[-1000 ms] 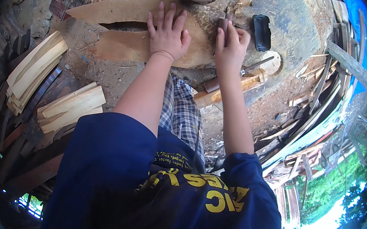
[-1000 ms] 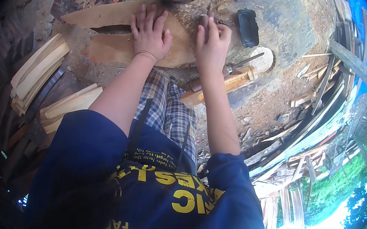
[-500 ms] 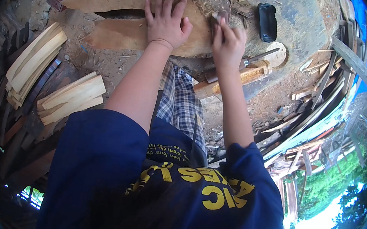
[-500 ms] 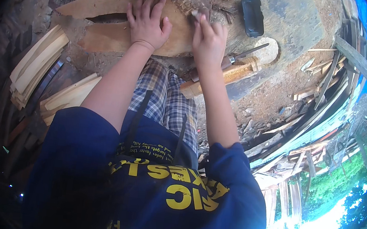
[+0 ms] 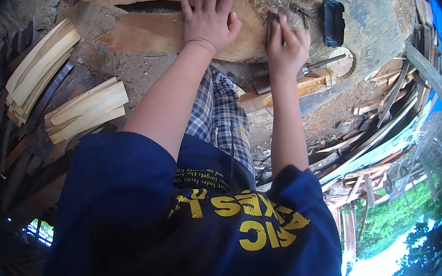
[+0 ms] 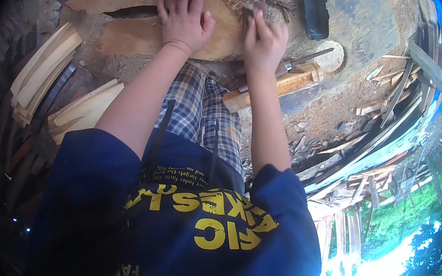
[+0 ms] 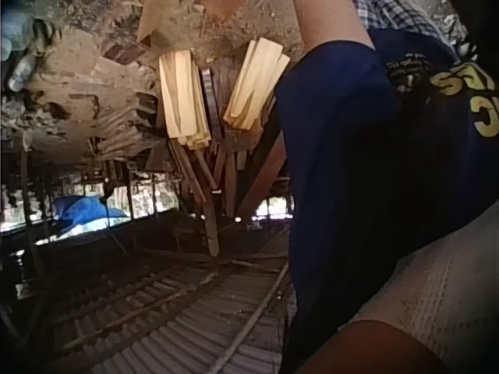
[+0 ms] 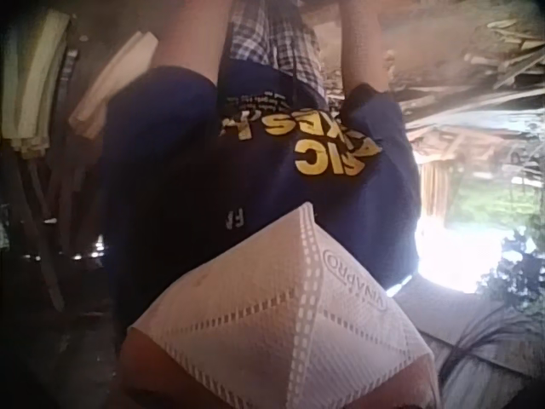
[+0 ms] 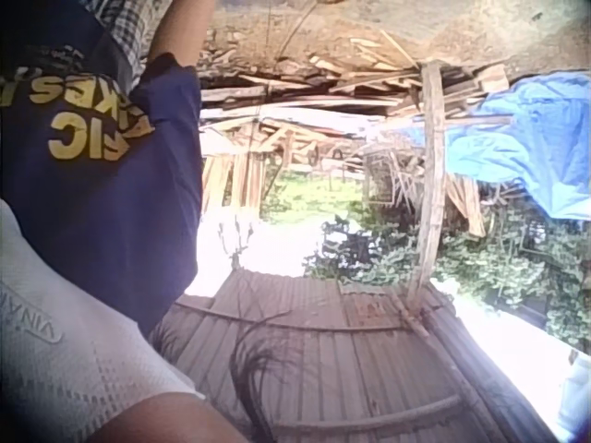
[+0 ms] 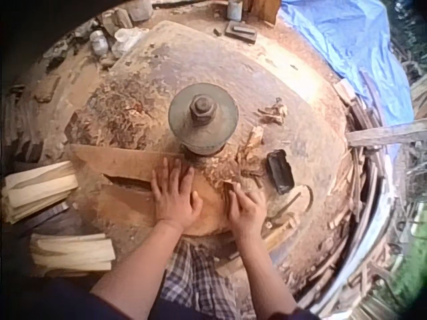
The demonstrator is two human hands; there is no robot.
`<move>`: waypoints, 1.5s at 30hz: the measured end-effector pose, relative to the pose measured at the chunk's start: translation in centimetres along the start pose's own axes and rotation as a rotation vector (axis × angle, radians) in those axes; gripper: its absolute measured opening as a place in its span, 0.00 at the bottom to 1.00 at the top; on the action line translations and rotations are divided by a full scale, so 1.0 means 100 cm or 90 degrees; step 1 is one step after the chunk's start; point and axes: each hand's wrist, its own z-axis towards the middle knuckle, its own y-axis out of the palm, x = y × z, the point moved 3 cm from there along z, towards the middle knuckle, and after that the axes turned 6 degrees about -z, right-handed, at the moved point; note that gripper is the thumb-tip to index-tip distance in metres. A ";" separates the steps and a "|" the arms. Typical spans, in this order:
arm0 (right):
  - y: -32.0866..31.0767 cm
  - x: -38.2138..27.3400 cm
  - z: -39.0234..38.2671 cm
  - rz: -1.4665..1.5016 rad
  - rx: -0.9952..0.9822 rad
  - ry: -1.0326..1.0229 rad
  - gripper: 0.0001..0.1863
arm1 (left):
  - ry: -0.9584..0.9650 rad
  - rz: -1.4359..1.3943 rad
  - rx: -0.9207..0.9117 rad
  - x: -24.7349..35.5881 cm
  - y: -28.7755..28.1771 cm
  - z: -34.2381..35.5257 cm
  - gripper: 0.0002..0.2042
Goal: Using a hand chisel to carve and shape the edge of a curved wood slab.
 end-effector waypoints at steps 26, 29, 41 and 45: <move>-0.137 0.206 0.062 0.273 0.224 0.456 0.18 | 0.015 -0.019 -0.004 0.013 0.013 0.003 0.30; -0.118 0.153 0.072 0.098 0.184 0.318 0.29 | 0.012 0.005 0.009 0.000 0.002 0.003 0.30; -0.006 -0.002 0.013 -0.071 -0.143 0.222 0.21 | 0.021 0.022 0.010 0.005 0.002 0.002 0.29; -0.018 0.025 0.001 -0.005 -0.102 0.253 0.14 | 0.036 0.008 0.017 0.012 0.006 0.003 0.29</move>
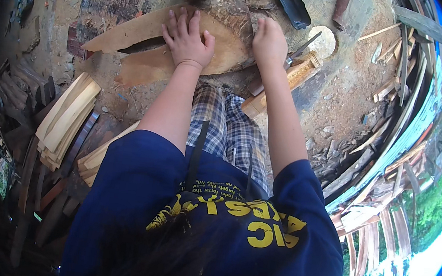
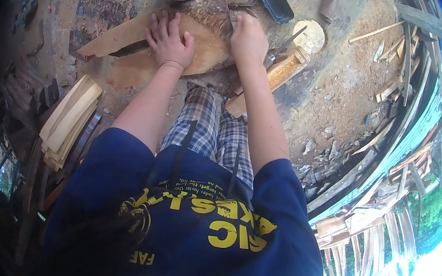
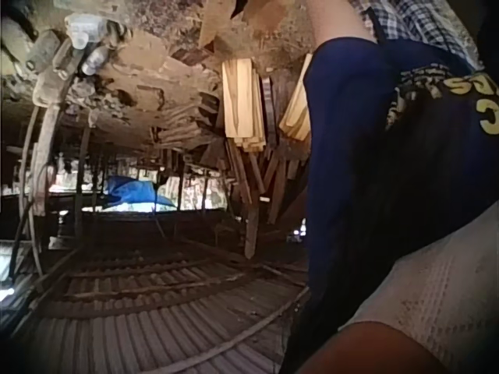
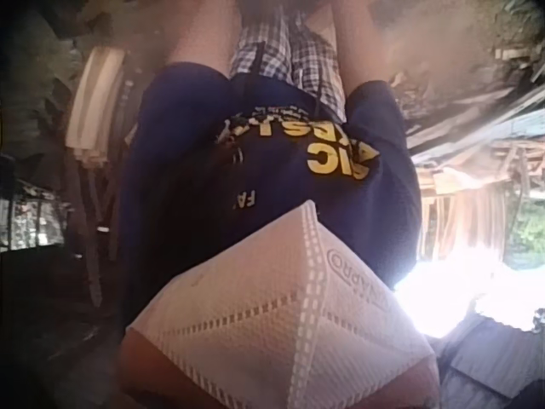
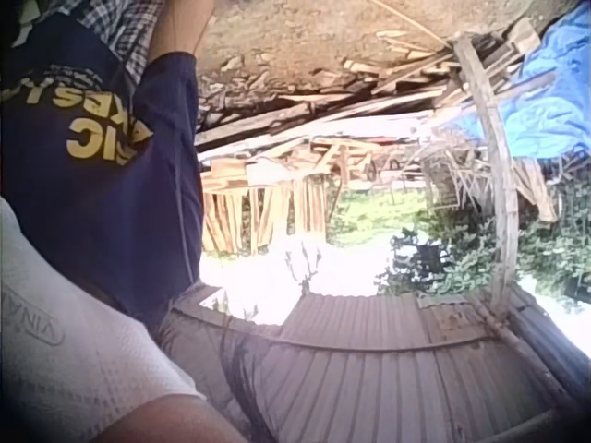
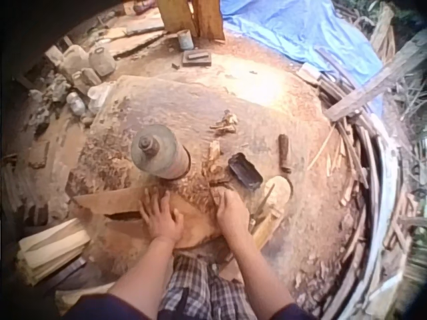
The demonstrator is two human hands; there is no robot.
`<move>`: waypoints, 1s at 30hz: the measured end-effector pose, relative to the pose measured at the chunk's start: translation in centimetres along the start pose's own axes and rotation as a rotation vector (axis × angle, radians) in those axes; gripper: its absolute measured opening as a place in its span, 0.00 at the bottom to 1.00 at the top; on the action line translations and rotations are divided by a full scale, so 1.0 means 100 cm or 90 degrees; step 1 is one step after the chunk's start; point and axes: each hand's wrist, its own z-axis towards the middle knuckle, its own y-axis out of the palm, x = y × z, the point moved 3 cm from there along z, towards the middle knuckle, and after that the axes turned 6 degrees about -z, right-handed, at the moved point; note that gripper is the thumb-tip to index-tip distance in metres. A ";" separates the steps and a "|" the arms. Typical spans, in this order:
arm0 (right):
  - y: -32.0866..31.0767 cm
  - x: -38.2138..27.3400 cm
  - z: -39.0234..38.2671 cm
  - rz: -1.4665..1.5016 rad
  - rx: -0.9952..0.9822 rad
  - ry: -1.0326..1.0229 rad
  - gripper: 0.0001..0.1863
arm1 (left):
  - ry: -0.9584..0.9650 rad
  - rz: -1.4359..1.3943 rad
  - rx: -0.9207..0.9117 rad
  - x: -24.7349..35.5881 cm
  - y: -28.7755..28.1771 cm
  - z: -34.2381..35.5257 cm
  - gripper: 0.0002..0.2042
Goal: Using a hand chisel to carve and shape the edge of a curved wood slab.
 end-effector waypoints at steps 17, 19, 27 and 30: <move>-0.015 0.021 -0.117 -0.217 -0.017 0.280 0.53 | 0.008 0.126 -0.182 0.004 -0.012 0.000 0.39; -0.023 0.016 -0.112 -0.154 -0.061 0.324 0.53 | 0.065 0.098 -0.245 0.006 -0.022 -0.004 0.39; -0.020 0.025 -0.105 -0.119 -0.111 0.347 0.55 | 0.297 -0.049 -0.248 0.057 -0.023 -0.104 0.36; -0.015 0.028 -0.105 -0.210 -0.089 0.376 0.57 | 0.381 -0.119 -0.409 0.071 -0.032 -0.104 0.30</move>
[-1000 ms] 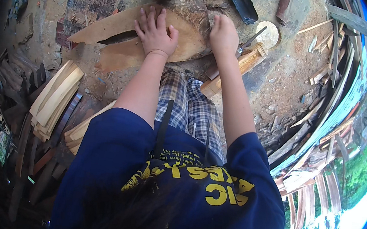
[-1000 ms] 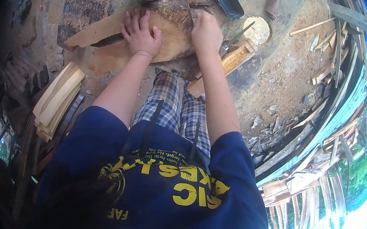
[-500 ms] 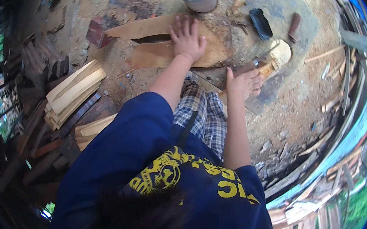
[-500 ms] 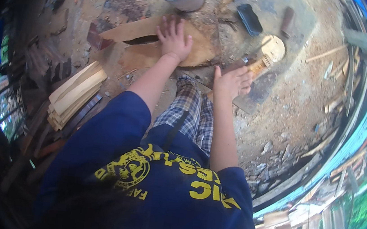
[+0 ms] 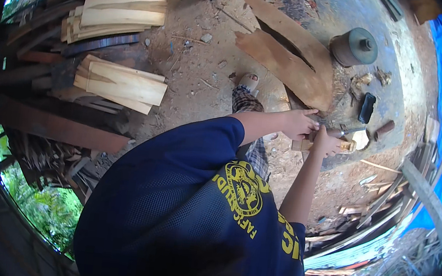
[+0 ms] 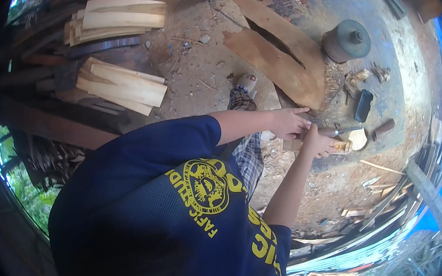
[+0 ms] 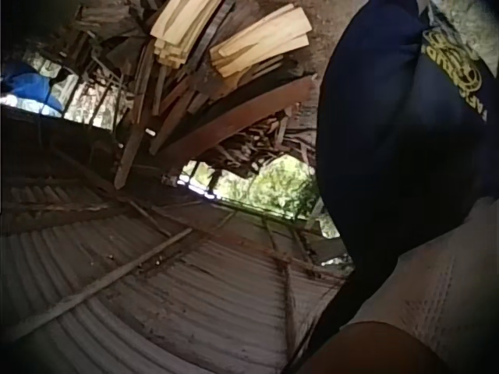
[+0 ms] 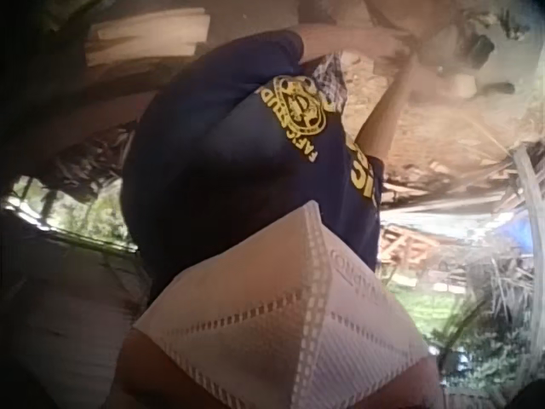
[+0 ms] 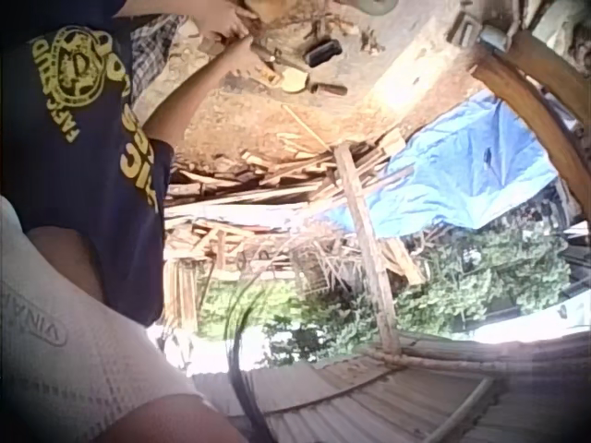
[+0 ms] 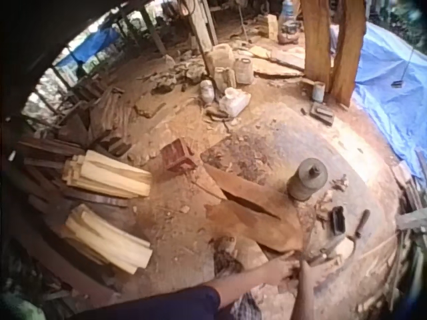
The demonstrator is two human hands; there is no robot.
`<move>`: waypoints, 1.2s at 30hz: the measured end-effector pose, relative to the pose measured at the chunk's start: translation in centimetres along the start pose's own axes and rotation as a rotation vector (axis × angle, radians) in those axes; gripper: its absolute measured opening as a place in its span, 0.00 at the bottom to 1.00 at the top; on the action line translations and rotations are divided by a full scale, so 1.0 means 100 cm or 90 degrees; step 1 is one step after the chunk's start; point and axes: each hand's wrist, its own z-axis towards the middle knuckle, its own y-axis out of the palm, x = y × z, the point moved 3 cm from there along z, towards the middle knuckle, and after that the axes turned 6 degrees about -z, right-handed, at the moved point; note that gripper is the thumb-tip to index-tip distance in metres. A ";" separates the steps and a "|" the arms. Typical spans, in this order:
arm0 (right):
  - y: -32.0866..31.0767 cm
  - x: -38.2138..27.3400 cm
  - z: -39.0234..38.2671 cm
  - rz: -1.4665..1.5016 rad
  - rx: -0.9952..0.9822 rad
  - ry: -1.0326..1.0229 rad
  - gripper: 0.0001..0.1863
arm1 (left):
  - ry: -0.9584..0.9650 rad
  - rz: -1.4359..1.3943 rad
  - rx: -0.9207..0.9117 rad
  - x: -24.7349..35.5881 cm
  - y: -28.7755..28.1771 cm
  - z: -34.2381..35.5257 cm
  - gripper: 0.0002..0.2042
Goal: Using a hand chisel to carve and shape the edge of a curved wood slab.
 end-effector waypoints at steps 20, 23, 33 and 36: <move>0.009 0.076 0.009 0.643 -0.112 -0.236 0.21 | -0.278 0.141 0.087 -0.062 -0.032 -0.015 0.46; -0.007 0.084 -0.019 0.611 -0.225 -0.288 0.12 | -0.217 0.141 0.129 -0.080 -0.026 -0.015 0.46; -0.032 0.073 -0.067 0.514 -0.291 -0.250 0.28 | -0.083 0.196 0.143 -0.096 -0.039 -0.034 0.33; -0.037 0.062 -0.066 0.392 -0.219 -0.348 0.32 | -0.023 0.118 0.118 -0.121 -0.037 -0.048 0.30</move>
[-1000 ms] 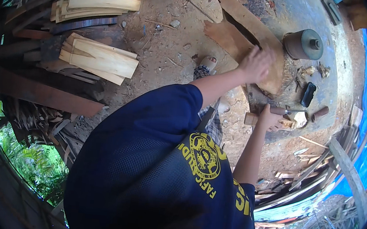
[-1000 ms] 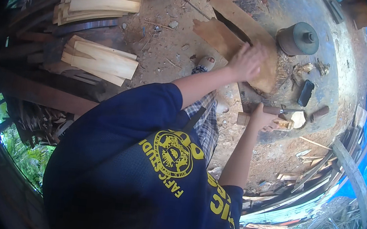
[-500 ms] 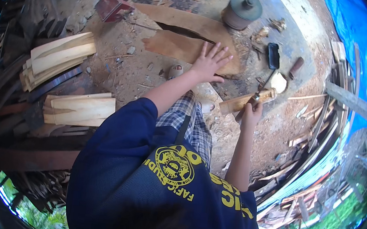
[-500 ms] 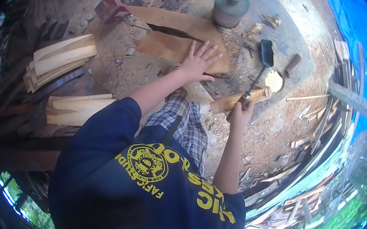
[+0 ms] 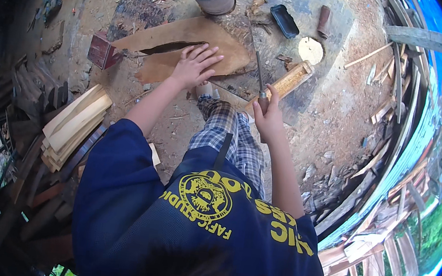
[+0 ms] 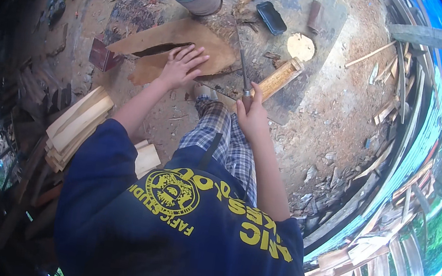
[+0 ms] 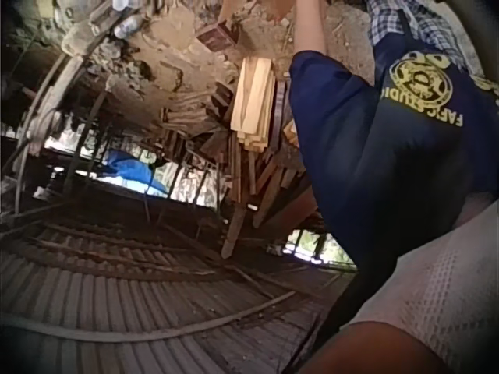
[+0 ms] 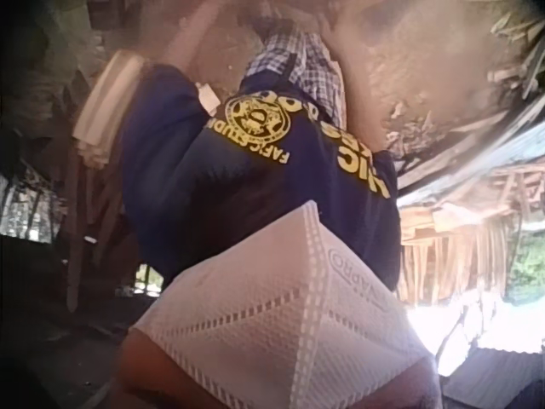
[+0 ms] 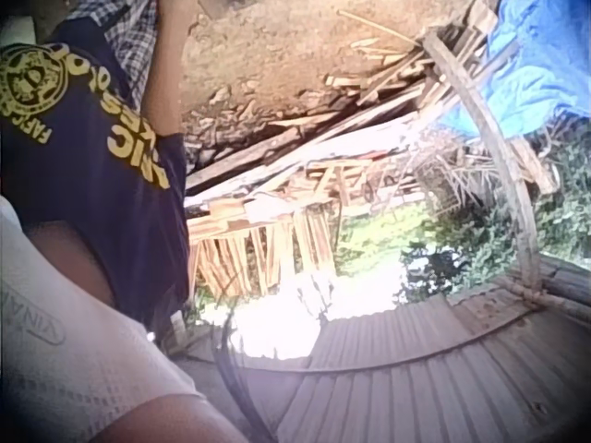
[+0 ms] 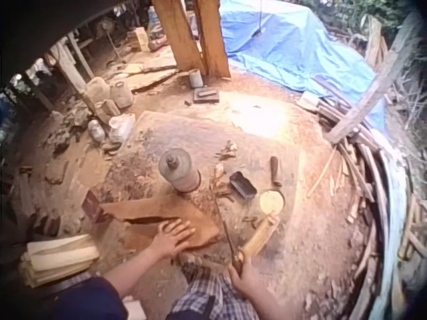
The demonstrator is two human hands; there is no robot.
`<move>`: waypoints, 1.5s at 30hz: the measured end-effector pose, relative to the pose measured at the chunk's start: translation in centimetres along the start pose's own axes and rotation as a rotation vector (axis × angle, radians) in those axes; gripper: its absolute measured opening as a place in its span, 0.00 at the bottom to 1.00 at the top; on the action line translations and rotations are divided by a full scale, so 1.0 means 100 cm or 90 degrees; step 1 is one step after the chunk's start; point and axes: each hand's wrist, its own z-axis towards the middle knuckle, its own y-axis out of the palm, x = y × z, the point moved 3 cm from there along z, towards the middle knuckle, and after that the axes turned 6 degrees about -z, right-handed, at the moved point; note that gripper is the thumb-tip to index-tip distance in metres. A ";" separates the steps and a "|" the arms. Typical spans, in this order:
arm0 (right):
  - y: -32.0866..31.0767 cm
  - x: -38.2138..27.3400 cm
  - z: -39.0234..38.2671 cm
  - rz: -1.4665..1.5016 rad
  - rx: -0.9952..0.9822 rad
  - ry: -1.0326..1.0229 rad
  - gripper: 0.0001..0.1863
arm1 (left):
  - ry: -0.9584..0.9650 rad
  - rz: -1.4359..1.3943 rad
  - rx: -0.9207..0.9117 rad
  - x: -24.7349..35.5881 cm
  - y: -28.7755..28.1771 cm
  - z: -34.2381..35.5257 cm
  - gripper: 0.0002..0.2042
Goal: Using a hand chisel to carve and shape the edge of a curved wood slab.
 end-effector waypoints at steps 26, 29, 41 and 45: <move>0.020 -0.002 0.015 0.689 -0.255 0.255 0.23 | -0.560 0.020 0.251 -0.017 0.004 0.098 0.36; 0.015 -0.012 0.012 0.550 -0.189 0.300 0.28 | -0.559 -0.001 0.253 -0.017 0.001 0.096 0.35; 0.011 -0.025 0.025 -0.158 0.015 -0.071 0.32 | -0.538 -0.009 0.272 -0.023 0.004 0.095 0.33; 0.013 -0.018 0.028 -0.254 0.010 -0.037 0.29 | -0.535 0.011 0.262 -0.021 0.007 0.095 0.31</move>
